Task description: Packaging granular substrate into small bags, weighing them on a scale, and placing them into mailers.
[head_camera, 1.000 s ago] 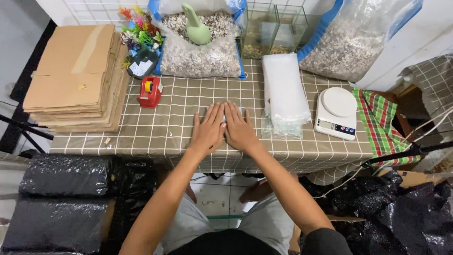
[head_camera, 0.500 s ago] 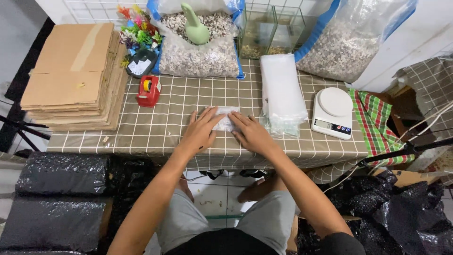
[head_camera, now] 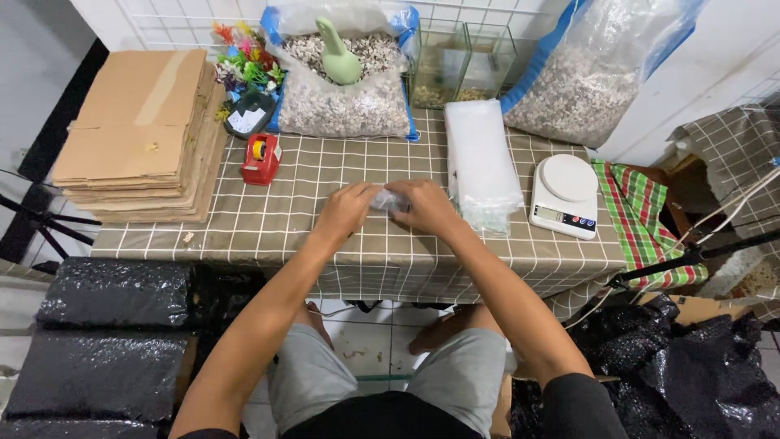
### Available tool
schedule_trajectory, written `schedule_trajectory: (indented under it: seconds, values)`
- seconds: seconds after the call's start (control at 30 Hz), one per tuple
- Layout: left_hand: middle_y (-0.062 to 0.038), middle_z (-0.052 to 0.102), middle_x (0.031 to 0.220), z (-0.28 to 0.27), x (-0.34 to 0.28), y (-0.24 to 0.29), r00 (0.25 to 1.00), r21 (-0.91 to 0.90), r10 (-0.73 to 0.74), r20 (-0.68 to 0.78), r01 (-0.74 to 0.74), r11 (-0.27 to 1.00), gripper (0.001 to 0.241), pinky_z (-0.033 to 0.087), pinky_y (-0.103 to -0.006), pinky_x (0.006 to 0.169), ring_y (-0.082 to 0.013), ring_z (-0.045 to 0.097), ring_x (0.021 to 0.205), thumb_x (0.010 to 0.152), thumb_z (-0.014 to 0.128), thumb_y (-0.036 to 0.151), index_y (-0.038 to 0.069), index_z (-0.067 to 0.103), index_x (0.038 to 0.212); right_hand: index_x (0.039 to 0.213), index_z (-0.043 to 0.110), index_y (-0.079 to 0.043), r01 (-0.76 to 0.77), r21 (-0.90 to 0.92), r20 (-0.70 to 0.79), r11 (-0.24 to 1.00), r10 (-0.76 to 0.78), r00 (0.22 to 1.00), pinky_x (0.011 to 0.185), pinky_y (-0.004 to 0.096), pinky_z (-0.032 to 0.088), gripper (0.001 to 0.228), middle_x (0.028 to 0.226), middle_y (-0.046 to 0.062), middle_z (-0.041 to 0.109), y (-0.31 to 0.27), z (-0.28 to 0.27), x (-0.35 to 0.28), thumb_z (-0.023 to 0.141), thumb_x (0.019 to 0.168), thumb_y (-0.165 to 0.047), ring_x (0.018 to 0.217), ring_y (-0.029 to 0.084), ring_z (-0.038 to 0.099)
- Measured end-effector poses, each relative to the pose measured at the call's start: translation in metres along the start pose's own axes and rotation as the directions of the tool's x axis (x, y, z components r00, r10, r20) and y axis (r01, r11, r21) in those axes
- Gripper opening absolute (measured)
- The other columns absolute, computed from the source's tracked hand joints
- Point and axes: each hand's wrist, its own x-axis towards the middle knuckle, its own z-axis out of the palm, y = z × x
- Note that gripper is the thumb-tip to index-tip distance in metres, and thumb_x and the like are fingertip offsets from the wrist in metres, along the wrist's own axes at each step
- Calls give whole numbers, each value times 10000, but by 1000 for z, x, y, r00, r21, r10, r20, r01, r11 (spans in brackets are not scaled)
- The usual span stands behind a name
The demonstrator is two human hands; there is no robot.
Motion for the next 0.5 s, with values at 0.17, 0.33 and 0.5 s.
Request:
schedule_trajectory:
  seconds: [0.17, 0.33, 0.5]
  values:
    - [-112, 760, 1113, -51, 32, 5, 970, -293, -198, 138, 231, 928, 404, 573, -461, 899, -355, 717, 1038, 957, 501, 53, 206, 739, 1245, 1191, 774, -180, -117, 191, -60, 975, 131, 990, 878, 528, 554, 381, 1052, 107, 790, 14, -9, 11, 735, 816, -234, 1008, 401, 722]
    - [-158, 788, 987, -81, 36, 11, 897, -369, -317, 308, 419, 830, 248, 574, -489, 856, -412, 743, 964, 884, 647, 147, 182, 814, 1063, 822, 813, -148, -247, 488, 75, 837, 242, 967, 639, 330, 476, 149, 601, 11, 676, 53, 4, 15, 681, 816, -217, 620, 152, 587]
    - [-110, 774, 980, -26, 23, -5, 897, -277, -367, 249, 429, 860, 232, 589, -467, 820, -366, 729, 952, 922, 632, 211, 200, 802, 1079, 1006, 762, -179, -314, 324, 43, 893, 317, 947, 845, 476, 517, 244, 927, 97, 745, 28, 7, 8, 718, 785, -273, 947, 366, 696]
